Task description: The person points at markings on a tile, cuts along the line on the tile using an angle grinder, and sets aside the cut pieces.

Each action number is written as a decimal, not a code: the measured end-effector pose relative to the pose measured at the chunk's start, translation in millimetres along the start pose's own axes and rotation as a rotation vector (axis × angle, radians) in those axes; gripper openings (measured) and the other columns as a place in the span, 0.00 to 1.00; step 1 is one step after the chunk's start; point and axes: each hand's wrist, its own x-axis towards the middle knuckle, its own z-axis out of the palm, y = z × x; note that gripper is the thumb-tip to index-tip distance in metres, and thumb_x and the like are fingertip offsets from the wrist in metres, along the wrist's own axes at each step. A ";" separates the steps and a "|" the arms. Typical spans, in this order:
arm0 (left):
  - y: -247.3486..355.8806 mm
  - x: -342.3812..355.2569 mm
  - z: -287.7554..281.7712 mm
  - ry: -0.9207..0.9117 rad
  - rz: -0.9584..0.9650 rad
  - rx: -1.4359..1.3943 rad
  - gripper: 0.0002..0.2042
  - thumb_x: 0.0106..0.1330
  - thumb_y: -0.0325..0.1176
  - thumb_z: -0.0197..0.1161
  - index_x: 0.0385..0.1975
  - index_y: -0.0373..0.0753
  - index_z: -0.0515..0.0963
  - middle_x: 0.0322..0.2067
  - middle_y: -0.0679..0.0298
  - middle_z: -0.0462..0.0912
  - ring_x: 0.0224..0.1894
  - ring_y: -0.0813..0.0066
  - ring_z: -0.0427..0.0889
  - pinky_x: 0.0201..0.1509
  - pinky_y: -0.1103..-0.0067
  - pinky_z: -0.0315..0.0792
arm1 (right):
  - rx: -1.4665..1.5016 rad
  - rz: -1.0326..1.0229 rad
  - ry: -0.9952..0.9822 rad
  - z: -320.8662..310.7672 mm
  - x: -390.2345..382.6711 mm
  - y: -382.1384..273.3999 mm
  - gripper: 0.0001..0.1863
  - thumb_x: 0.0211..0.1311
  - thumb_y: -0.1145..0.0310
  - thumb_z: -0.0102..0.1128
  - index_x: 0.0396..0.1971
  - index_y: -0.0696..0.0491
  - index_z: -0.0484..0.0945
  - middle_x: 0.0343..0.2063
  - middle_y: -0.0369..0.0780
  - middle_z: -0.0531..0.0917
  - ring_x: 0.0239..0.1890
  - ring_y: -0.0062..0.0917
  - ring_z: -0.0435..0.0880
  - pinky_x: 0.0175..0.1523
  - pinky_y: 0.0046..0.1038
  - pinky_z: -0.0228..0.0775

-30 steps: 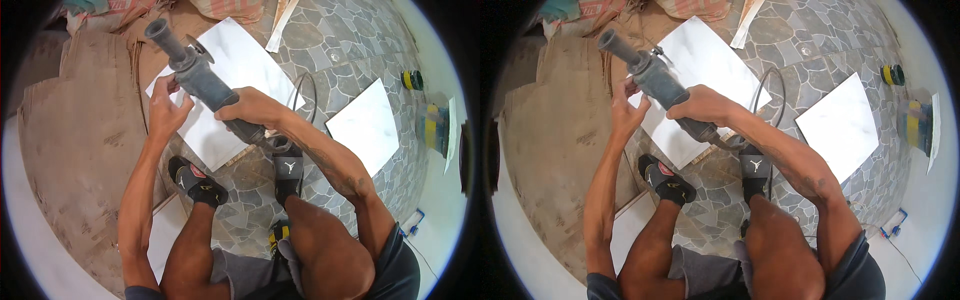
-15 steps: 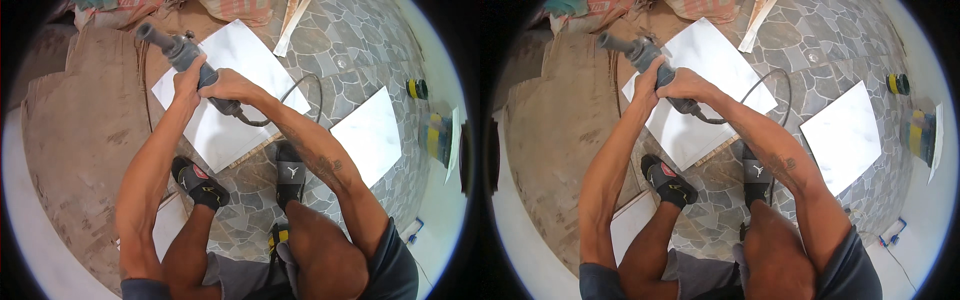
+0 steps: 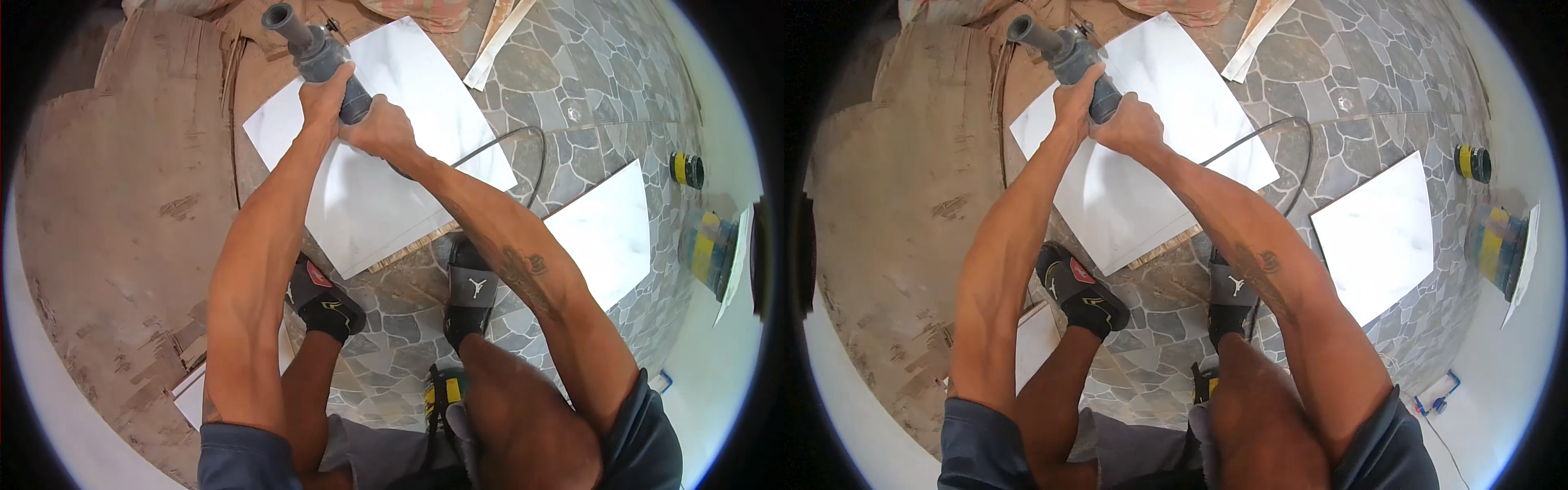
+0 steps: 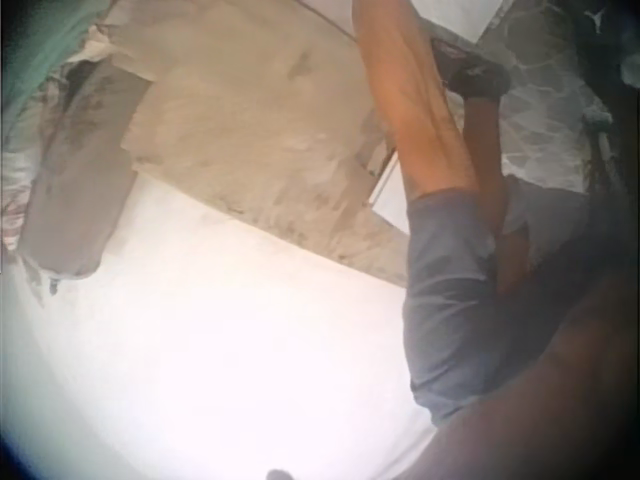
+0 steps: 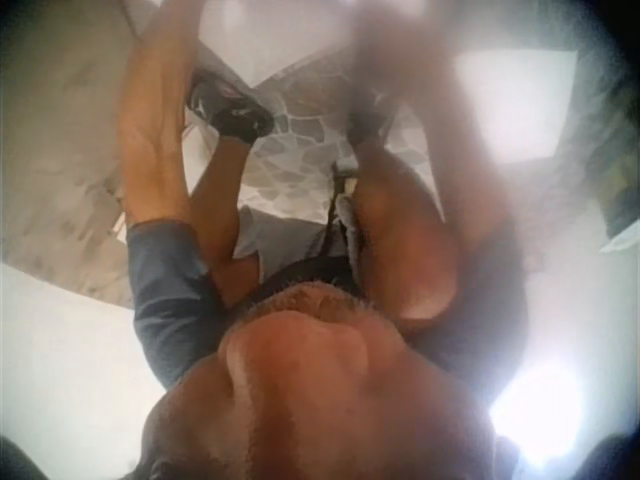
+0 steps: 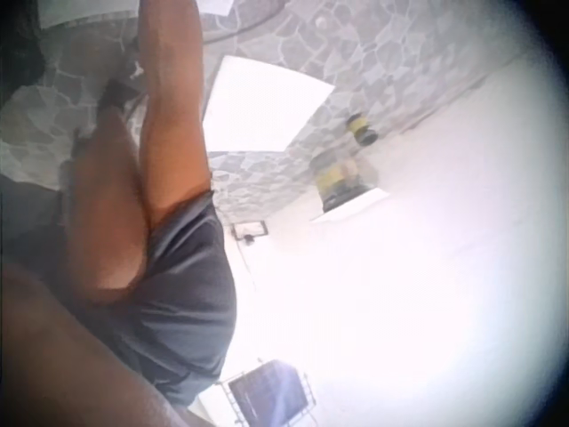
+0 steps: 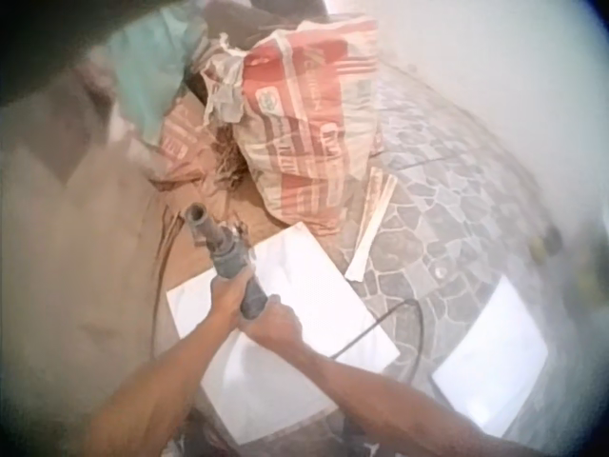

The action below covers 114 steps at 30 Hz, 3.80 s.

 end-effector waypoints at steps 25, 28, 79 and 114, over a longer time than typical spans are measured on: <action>-4.1 19.1 -7.0 0.050 -0.061 0.033 0.23 0.53 0.41 0.75 0.37 0.24 0.81 0.36 0.55 0.84 0.35 0.68 0.83 0.40 0.72 0.80 | -0.105 -0.011 0.007 4.5 11.7 -10.6 0.34 0.37 0.47 0.72 0.36 0.64 0.81 0.30 0.47 0.87 0.35 0.37 0.89 0.41 0.34 0.81; -6.2 23.4 -8.0 0.068 -0.110 0.057 0.22 0.49 0.42 0.76 0.35 0.28 0.83 0.37 0.56 0.86 0.37 0.70 0.84 0.42 0.72 0.78 | -0.112 -0.009 -0.018 3.1 12.9 -11.6 0.32 0.37 0.48 0.71 0.34 0.63 0.81 0.29 0.47 0.87 0.33 0.37 0.89 0.40 0.33 0.81; -10.0 27.3 -6.8 0.071 -0.079 0.118 0.21 0.54 0.39 0.75 0.38 0.25 0.81 0.35 0.56 0.85 0.34 0.70 0.84 0.39 0.73 0.81 | -0.121 0.013 -0.062 -1.7 10.8 -13.0 0.27 0.39 0.51 0.70 0.30 0.62 0.84 0.28 0.47 0.87 0.33 0.35 0.89 0.40 0.33 0.80; -13.1 -0.5 -6.8 0.075 -0.076 0.138 0.24 0.53 0.41 0.74 0.40 0.24 0.81 0.38 0.54 0.85 0.37 0.68 0.84 0.42 0.73 0.80 | -0.126 0.017 -0.081 -2.6 -10.6 -4.4 0.33 0.37 0.45 0.73 0.31 0.63 0.84 0.28 0.46 0.87 0.33 0.35 0.89 0.38 0.34 0.80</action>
